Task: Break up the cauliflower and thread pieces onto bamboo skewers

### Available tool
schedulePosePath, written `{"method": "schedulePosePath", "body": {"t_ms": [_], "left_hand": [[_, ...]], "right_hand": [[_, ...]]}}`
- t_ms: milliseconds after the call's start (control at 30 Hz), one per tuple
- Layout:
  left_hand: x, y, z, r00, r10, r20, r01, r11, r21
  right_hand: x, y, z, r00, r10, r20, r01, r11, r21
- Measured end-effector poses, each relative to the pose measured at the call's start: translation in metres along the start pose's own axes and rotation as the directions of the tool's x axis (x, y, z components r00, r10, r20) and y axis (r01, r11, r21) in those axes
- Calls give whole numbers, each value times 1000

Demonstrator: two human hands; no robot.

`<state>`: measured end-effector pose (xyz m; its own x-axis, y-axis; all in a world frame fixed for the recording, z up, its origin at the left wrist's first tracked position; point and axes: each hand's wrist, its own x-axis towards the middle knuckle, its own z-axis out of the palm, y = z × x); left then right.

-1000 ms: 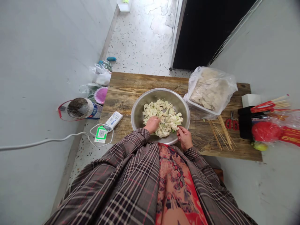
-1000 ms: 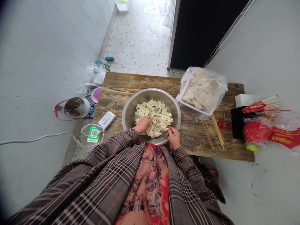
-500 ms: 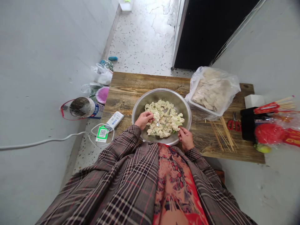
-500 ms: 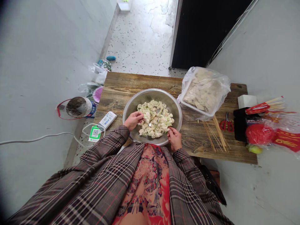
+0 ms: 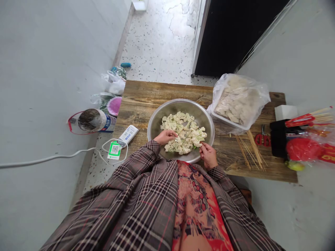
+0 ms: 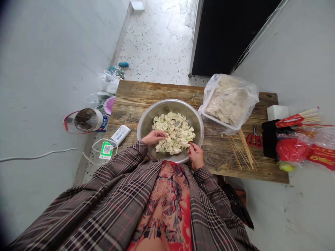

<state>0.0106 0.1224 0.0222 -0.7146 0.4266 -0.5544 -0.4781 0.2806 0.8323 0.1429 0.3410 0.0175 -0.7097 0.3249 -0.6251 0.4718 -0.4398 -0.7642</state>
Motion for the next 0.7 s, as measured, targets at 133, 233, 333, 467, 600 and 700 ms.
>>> {"method": "schedulePosePath", "body": {"t_ms": [133, 233, 333, 467, 600, 700], "left_hand": [[5, -7, -6, 1000, -9, -17, 11, 994, 105], [19, -9, -12, 973, 127, -195, -60, 947, 316], [35, -4, -13, 908, 376, -184, -170, 732, 660], [50, 7, 0, 886, 462, 49, -258, 400, 879], [57, 8, 16, 920, 364, 144, -252, 267, 930], [60, 3, 19, 932, 350, 94, -197, 269, 943]], "right_hand": [[0, 1, 0, 1000, -4, -10, 4, 1000, -16], [0, 1, 0, 1000, -2, -18, 2, 999, -35], [1, 1, 1, 1000, 3, -21, -5, 999, -54], [2, 2, 1, 1000, 3, -19, -4, 997, -74], [3, 2, 1, 1000, -4, -25, 2, 996, -90], [3, 1, 2, 999, -8, -36, 5, 995, -104]]}}
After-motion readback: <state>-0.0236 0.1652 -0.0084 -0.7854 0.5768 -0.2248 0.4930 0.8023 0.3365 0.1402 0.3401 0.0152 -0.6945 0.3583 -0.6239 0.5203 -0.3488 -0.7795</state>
